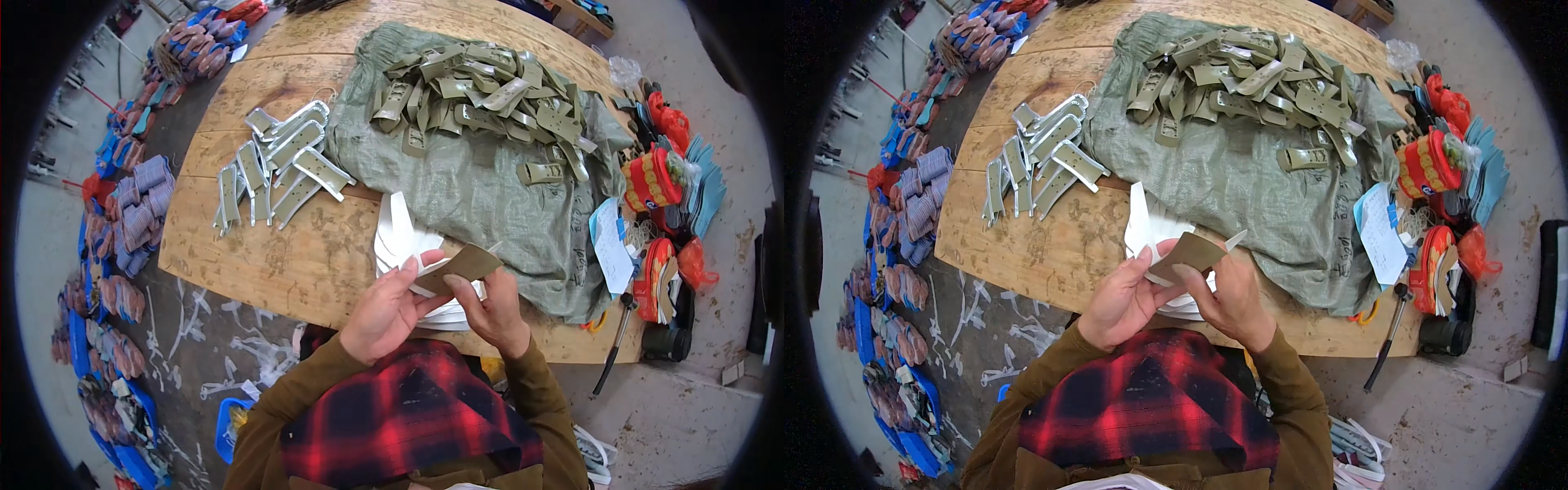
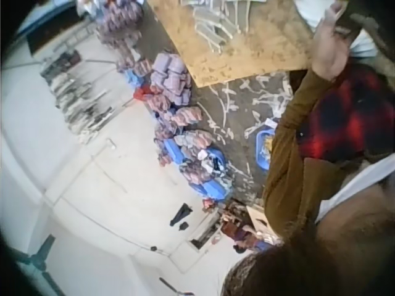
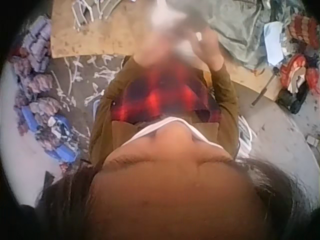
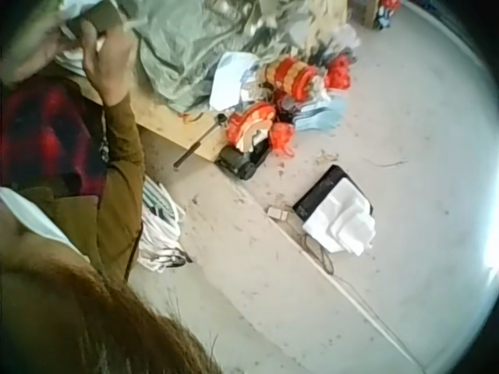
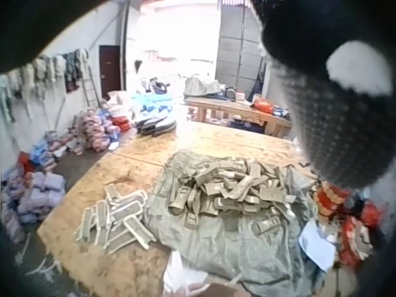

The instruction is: The person repeatedly picks up a white plastic shoe component and a green fabric strap from a table. They align the strap with the plastic piece and press them together by hand. The assembled units are placed into a growing pile on the table. The process is repeated continuously throughout the clip.

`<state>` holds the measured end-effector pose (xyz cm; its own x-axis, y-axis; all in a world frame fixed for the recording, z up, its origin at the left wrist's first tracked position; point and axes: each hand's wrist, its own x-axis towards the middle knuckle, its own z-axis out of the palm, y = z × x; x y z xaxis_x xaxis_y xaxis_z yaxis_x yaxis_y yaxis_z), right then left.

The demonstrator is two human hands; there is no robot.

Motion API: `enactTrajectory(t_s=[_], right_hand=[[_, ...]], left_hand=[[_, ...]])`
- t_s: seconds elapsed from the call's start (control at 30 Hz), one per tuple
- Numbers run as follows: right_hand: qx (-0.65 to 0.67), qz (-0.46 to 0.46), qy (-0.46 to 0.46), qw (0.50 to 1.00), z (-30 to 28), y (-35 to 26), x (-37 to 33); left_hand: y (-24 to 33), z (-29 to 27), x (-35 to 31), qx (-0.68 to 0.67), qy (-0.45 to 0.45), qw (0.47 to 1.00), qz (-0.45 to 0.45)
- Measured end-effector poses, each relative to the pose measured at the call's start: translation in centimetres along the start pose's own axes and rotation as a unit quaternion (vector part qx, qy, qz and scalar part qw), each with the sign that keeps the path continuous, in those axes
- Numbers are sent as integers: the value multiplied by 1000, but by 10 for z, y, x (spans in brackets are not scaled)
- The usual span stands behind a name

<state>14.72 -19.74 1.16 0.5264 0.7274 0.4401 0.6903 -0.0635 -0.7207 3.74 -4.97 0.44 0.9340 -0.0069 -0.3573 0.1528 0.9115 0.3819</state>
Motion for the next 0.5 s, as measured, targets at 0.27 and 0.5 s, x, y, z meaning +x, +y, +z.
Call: enactTrajectory(t_s=[0.27, 0.5], right_hand=[[-38, -68, 4, 997, 1, 2, -6], [-84, -160, 7, 983, -2, -15, -10]], left_hand=[[14, 3, 0, 106, 1, 994, 1], [57, 22, -17, 658, 88, 714, 222]])
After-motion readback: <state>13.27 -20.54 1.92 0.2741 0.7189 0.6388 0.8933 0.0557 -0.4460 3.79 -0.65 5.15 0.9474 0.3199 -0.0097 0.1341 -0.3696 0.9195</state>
